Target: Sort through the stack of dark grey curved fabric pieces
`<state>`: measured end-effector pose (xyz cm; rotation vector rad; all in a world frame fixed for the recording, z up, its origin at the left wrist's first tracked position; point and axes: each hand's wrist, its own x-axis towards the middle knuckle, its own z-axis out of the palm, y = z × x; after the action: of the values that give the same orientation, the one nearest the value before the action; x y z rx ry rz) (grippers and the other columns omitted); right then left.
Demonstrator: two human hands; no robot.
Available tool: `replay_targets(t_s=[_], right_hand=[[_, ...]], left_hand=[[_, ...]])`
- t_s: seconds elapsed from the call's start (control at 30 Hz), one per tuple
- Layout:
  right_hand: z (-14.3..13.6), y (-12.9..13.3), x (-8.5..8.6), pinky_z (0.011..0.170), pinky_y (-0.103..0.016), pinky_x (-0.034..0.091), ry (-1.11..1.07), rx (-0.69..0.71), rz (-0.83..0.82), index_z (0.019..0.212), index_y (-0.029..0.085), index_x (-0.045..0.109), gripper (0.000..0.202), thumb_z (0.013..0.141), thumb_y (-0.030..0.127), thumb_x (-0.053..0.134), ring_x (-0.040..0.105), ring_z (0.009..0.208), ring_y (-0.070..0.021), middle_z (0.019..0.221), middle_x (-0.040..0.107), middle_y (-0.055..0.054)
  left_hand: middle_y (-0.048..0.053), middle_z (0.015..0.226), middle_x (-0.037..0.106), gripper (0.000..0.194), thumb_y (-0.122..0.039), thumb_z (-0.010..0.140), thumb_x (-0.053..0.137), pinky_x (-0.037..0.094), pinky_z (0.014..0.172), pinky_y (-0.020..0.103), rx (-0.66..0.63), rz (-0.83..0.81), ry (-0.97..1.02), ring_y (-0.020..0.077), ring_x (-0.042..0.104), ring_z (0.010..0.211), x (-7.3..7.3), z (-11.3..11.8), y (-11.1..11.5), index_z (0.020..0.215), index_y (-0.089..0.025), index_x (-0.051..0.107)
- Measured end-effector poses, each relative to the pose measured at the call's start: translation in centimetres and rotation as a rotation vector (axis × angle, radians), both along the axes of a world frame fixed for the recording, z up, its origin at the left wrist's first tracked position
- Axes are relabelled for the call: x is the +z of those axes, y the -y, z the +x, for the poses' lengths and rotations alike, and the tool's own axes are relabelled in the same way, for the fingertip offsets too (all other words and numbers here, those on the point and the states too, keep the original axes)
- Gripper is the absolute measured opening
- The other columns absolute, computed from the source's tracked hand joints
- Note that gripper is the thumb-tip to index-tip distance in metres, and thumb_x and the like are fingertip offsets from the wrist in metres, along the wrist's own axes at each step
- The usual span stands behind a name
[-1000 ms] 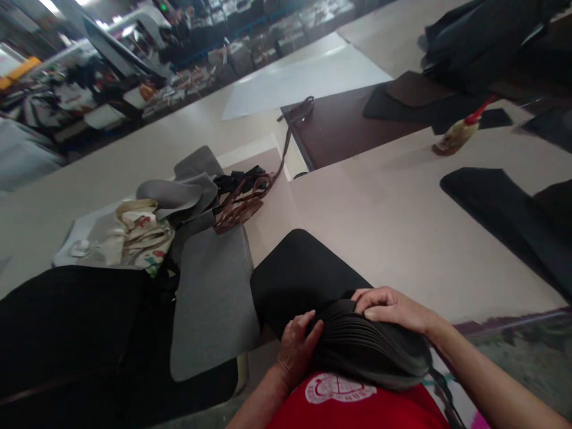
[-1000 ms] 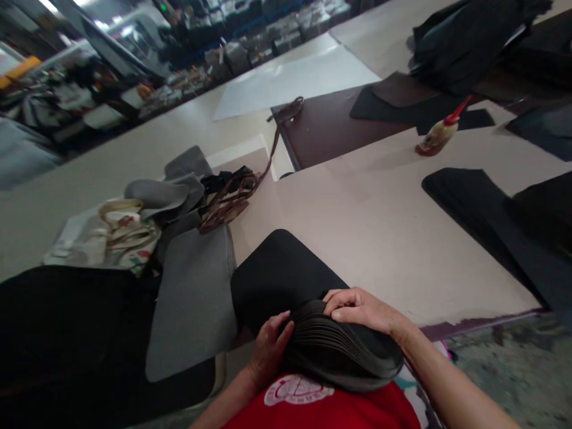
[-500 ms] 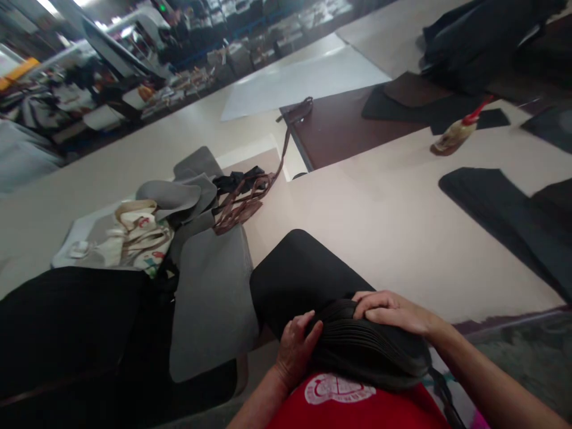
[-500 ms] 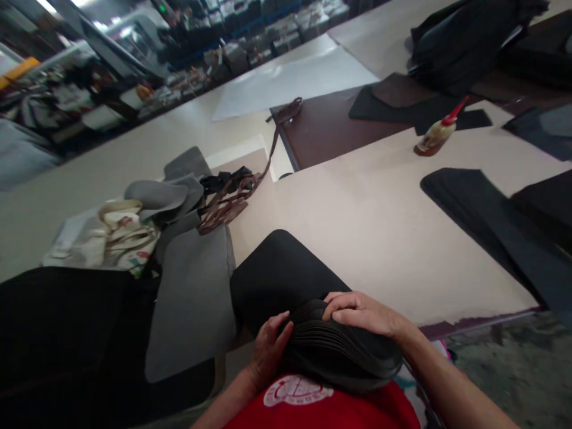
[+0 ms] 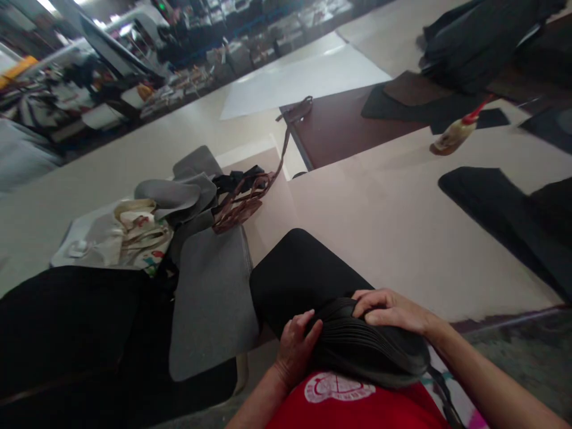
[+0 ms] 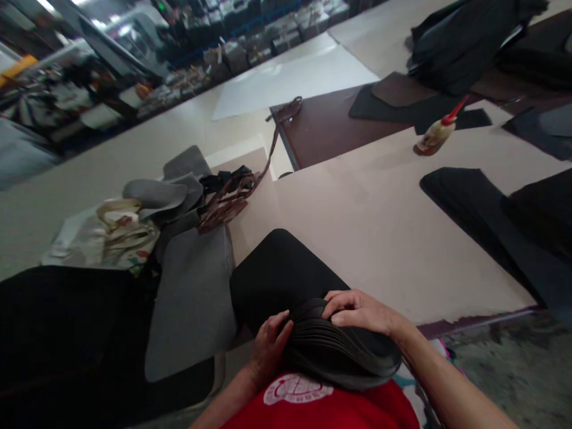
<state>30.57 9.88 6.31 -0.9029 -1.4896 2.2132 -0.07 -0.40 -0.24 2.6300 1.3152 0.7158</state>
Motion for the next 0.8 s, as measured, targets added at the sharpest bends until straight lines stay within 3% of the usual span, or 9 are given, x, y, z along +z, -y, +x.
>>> replay_targets(t_s=[0.6, 0.8], right_hand=[[0.03, 0.16, -0.25, 0.099, -0.040, 0.040, -0.017, 0.005, 0.010, 0.093, 0.018, 0.077, 0.035, 0.083, 0.051, 0.067, 0.057, 0.104, -0.0258, 0.103, 0.064, -0.006], [-0.14, 0.88, -0.71, 0.084, -0.035, 0.047, 0.065, -0.126, -0.071, 0.102, 0.020, 0.073, 0.032, 0.085, 0.046, 0.066, 0.059, 0.089, -0.0201, 0.102, 0.066, -0.005]], left_hand=[[0.016, 0.127, 0.060, 0.039, -0.021, 0.093, 0.053, 0.059, 0.084, 0.042, 0.000, -0.022, 0.022, 0.0271, 0.062, 0.111, -0.18, -0.11, 0.10, 0.132, -0.019, 0.054], [0.018, 0.126, 0.060, 0.039, -0.022, 0.092, 0.053, 0.059, 0.083, 0.043, -0.001, -0.009, 0.028, 0.0283, 0.062, 0.111, -0.15, -0.07, 0.21, 0.132, -0.018, 0.055]])
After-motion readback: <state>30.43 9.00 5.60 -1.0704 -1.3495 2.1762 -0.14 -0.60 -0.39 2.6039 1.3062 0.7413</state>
